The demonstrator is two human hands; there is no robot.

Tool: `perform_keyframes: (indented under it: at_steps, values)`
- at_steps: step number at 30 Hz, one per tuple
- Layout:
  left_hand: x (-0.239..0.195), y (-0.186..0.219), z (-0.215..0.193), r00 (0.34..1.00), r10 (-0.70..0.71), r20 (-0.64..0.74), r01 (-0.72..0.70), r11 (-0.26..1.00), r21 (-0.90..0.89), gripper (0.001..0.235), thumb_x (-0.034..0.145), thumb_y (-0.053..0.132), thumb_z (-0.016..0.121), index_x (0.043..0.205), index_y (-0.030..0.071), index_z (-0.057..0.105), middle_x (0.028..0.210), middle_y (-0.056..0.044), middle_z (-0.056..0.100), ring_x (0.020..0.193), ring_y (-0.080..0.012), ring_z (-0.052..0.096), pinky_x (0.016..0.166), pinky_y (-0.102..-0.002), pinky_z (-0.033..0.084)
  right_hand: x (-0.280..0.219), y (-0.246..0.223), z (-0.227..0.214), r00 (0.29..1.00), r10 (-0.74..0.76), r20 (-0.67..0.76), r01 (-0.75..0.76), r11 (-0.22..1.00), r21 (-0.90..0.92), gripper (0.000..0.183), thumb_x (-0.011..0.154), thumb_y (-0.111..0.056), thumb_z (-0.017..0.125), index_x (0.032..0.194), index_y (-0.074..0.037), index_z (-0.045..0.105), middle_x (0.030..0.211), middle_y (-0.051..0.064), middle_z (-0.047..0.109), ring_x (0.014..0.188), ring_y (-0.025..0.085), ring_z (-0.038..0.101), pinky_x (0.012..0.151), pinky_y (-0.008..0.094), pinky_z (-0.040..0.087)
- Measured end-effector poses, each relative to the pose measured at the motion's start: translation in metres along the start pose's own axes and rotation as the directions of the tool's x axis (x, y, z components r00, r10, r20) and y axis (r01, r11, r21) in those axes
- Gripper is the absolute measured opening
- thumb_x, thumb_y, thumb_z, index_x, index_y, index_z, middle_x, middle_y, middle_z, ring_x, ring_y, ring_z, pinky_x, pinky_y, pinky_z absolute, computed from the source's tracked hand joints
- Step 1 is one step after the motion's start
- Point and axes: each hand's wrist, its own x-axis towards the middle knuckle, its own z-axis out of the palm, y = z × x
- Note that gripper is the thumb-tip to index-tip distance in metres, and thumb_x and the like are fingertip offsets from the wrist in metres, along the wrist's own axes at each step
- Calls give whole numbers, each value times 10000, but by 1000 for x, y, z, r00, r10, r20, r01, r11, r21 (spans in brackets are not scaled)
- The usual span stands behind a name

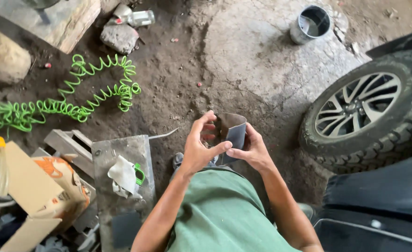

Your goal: The person tears a sheet of sandpaper into smaller pieces by hand. They then dip a sanding block into a bucket of water and use it to wet-sand a section of the car's rear bumper.

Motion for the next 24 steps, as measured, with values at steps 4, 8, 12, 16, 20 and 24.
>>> perform_keyframes:
  at_steps: [4,8,12,16,20,24]
  values:
    - [10,12,-8,997,67,-32,-62,991,122,860,729,163,904,1444,-8,458,1306,-104,606,1122,-178,628,903,-337,551,-3,-6,17,1000,-2,22,-5,939,343,894,714,-50,915,1488,-47,467,1291,83,616,1172,189,611,1024,387,511]
    - [13,8,-17,999,-50,15,49,999,17,535,823,138,846,1298,-4,647,1113,-77,740,949,-131,714,854,-298,593,0,-15,36,999,-1,-37,16,918,397,754,725,-10,877,1397,-39,536,1304,70,645,1191,179,627,1040,375,518]
    - [16,10,-23,997,-74,0,74,997,-18,350,844,105,821,1166,-1,736,1010,-58,781,870,-103,726,806,-276,601,-1,-14,46,994,-55,-93,81,951,299,578,819,-31,821,1350,-29,594,1262,54,676,1156,149,637,1031,336,518]
    - [18,0,-23,996,-93,4,93,994,-62,310,833,74,834,1119,-7,745,980,-61,784,847,-99,723,787,-270,602,-3,-7,51,971,-67,-230,116,971,209,440,888,-23,793,1301,7,645,1187,61,711,1072,137,655,963,323,543]
    - [19,-7,-23,994,-106,15,107,986,-132,270,838,45,836,1088,-15,750,962,-62,781,832,-92,717,774,-261,602,-4,-12,55,961,-83,-264,140,969,205,399,885,-12,780,1269,-8,670,1138,38,726,1020,103,667,915,294,558]
    - [21,-8,-21,993,-114,37,119,975,-189,254,845,32,826,1082,-13,750,960,-55,777,829,-89,709,760,-255,599,-5,-18,55,957,-74,-282,126,977,170,379,882,-16,784,1249,-14,688,1107,36,740,986,95,673,884,288,570]
